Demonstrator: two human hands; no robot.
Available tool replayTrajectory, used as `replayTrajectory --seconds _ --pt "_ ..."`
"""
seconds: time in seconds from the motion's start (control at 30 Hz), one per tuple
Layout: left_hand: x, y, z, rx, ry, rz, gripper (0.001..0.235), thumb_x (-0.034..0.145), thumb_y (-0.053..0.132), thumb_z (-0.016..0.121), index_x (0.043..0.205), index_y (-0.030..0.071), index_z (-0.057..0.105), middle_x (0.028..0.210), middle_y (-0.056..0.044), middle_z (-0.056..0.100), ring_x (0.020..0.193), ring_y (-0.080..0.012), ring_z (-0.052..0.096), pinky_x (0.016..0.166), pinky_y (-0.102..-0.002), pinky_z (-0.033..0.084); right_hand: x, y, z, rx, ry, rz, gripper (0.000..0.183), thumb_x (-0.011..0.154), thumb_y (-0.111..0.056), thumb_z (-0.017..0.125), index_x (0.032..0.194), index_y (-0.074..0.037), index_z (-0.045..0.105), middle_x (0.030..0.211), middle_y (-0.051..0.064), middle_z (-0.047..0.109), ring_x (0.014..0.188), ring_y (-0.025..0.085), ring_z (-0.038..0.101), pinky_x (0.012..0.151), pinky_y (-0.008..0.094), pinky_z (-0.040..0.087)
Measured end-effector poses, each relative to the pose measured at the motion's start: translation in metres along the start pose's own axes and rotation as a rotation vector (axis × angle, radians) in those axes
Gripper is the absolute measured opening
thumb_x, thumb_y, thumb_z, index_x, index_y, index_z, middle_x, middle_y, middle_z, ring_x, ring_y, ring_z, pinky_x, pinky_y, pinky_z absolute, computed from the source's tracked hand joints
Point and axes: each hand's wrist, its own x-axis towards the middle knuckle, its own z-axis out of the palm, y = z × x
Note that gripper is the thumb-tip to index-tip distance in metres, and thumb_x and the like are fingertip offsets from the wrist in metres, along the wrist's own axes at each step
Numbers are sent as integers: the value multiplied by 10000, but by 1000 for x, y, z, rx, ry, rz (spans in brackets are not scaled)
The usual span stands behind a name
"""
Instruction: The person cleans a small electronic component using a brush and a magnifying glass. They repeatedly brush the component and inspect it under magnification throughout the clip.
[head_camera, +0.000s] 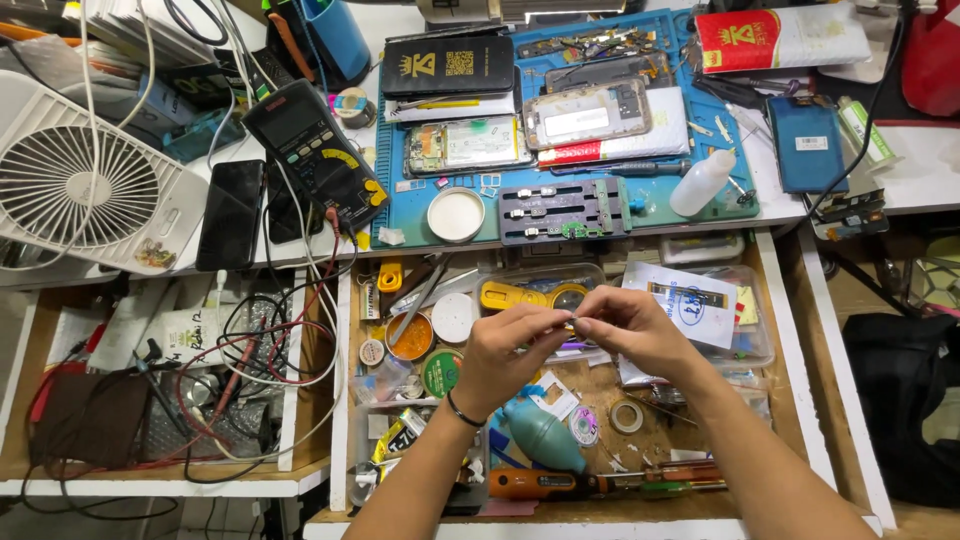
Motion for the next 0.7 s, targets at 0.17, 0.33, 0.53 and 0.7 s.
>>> replayTrajectory --seconds 0.17,0.33,0.53,0.7 --pt "0 2 0 -44 31 -5 209 876 12 786 1073 81 792 934 -80 784 788 -225 767 644 -292 645 -2 -3 8 37 -8 6 90 922 13 676 949 46 755 574 88 632 434 85 508 414 222 428" --pt "0 10 5 -124 108 23 179 857 -18 795 1025 43 793 849 -118 768 693 -241 743 576 -309 621 -5 -5 14 102 1 8 105 934 14 662 975 59 747 610 119 660 438 108 528 413 239 449" --pt "1 14 9 -171 184 6 153 826 -2 824 964 63 807 813 -66 777 651 -170 713 541 -262 591 -11 4 15 184 12 -44 111 926 28 658 977 95 730 657 153 680 466 107 533 405 246 493" --pt "-1 11 11 -237 206 0 153 815 -27 823 952 40 811 817 -103 781 666 -189 717 540 -272 582 -11 3 18 215 16 -50 108 920 48 652 967 116 722 662 161 674 473 98 533 403 236 494"
